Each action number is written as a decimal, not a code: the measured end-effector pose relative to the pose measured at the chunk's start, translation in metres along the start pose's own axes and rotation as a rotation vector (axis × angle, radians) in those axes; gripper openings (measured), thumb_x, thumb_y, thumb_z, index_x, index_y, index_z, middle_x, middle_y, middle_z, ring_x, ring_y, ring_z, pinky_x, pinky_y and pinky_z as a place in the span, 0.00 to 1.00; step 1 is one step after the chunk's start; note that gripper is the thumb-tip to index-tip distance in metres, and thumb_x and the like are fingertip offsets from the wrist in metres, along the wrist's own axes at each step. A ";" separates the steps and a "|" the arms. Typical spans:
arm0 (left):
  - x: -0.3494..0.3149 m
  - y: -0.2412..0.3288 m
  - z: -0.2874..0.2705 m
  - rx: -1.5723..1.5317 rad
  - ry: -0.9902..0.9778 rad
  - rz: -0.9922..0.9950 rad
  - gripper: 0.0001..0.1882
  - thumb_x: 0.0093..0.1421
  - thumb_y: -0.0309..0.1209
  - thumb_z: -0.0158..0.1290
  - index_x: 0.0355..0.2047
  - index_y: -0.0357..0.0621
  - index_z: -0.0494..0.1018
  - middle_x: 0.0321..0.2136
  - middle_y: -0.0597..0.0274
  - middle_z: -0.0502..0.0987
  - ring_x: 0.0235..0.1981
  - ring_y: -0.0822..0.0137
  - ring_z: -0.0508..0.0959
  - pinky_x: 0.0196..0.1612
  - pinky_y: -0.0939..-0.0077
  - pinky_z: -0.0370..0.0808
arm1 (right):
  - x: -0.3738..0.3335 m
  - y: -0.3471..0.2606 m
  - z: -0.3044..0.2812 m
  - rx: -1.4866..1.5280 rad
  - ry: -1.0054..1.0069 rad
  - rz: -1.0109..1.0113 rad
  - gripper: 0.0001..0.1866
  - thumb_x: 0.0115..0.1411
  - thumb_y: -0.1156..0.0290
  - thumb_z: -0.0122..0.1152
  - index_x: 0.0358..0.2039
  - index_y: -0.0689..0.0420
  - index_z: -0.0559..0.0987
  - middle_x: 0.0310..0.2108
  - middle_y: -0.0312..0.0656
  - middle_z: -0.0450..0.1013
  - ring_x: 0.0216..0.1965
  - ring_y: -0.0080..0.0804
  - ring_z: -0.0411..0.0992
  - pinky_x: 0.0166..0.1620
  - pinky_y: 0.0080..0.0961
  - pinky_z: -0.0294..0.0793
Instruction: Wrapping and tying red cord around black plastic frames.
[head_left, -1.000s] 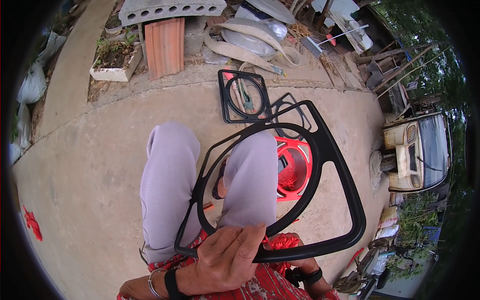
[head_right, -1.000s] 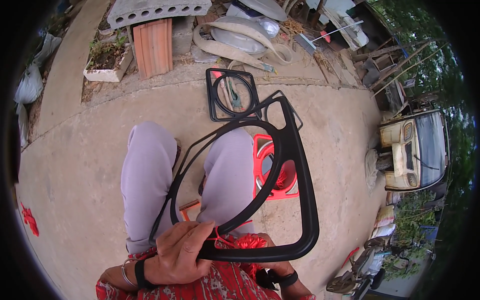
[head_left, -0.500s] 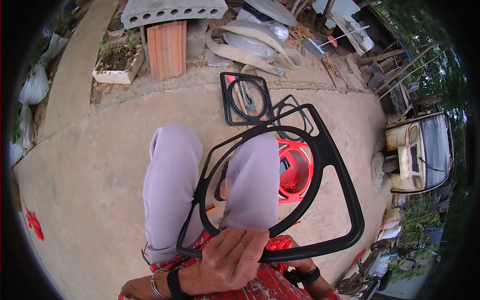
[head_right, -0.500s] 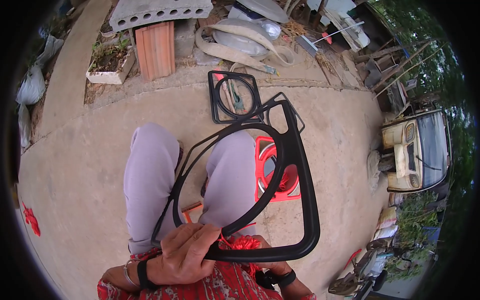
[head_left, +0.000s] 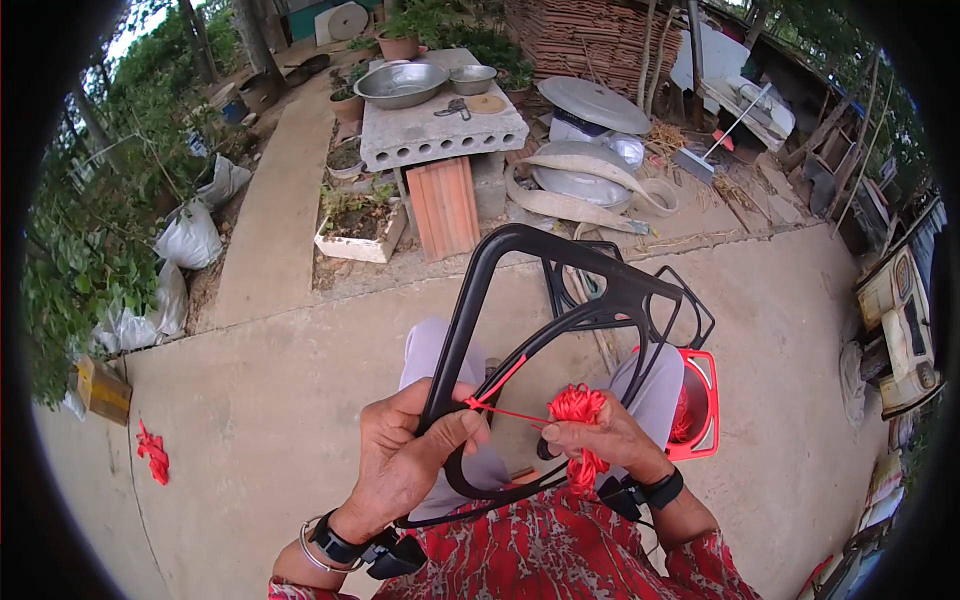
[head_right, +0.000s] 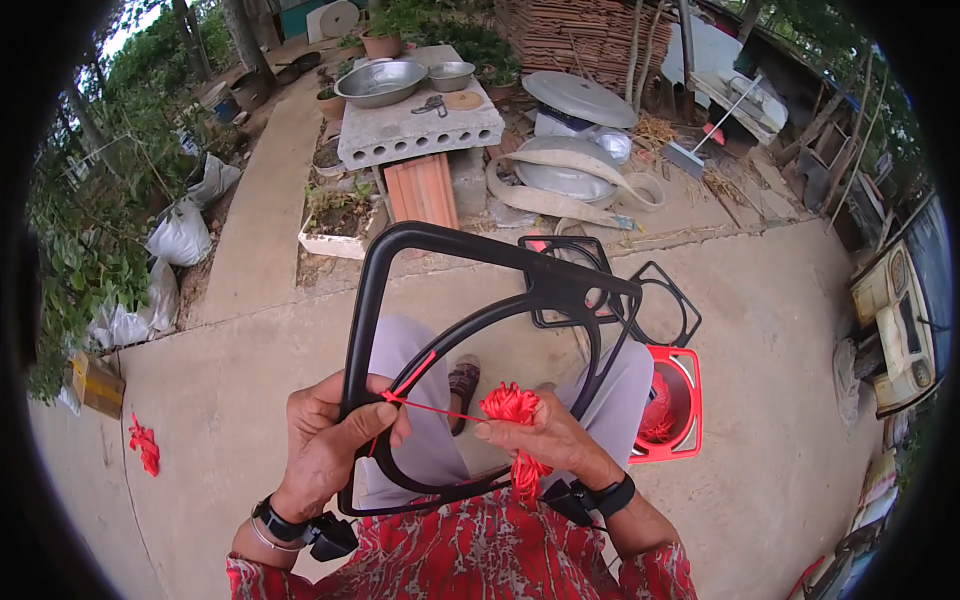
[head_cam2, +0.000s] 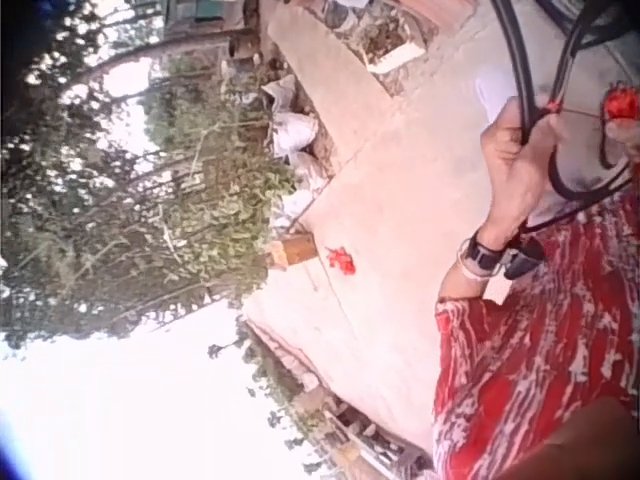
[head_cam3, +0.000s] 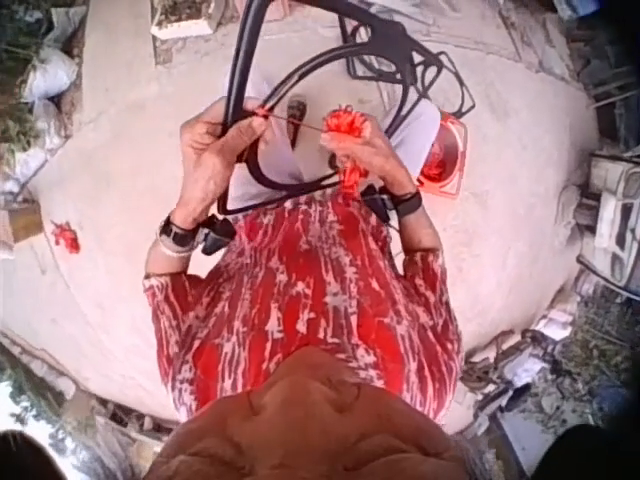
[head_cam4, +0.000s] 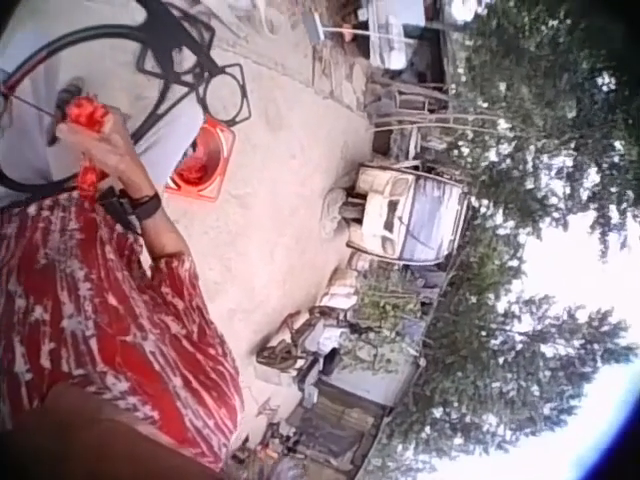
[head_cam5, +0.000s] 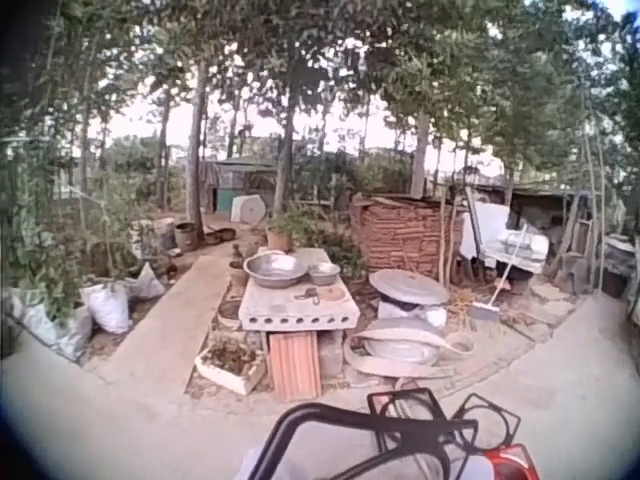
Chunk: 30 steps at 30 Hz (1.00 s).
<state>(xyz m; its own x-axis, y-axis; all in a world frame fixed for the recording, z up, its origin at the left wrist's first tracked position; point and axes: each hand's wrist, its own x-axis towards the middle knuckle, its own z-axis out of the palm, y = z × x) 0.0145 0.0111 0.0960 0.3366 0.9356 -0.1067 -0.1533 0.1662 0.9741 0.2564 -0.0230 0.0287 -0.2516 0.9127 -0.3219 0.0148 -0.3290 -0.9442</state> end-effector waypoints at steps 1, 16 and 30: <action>-0.003 -0.002 -0.007 -0.021 -0.022 0.008 0.06 0.60 0.23 0.55 0.38 0.35 0.76 0.24 0.57 0.79 0.23 0.72 0.77 0.27 0.82 0.73 | 0.003 -0.004 0.007 0.000 -0.008 -0.028 0.15 0.58 0.60 0.66 0.23 0.56 0.75 0.16 0.29 0.66 0.18 0.14 0.63 0.21 0.18 0.61; -0.019 -0.027 -0.064 -0.064 0.094 -0.088 0.06 0.63 0.28 0.54 0.34 0.36 0.74 0.21 0.57 0.78 0.19 0.72 0.76 0.23 0.80 0.74 | 0.093 0.019 0.058 -0.105 -0.137 -0.024 0.14 0.58 0.60 0.65 0.23 0.55 0.74 0.18 0.29 0.67 0.21 0.16 0.64 0.24 0.20 0.64; -0.012 -0.023 -0.053 -0.078 0.167 -0.157 0.05 0.62 0.23 0.53 0.31 0.33 0.73 0.23 0.47 0.79 0.19 0.65 0.79 0.22 0.75 0.76 | 0.153 -0.009 0.091 -0.250 -0.181 -0.152 0.12 0.58 0.64 0.62 0.27 0.58 0.71 0.22 0.30 0.66 0.25 0.17 0.62 0.29 0.24 0.66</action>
<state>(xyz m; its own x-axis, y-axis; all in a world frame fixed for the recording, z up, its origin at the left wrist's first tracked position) -0.0354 0.0129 0.0640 0.2043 0.9339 -0.2935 -0.1847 0.3312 0.9253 0.1300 0.0970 -0.0060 -0.4360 0.8818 -0.1798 0.1949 -0.1026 -0.9754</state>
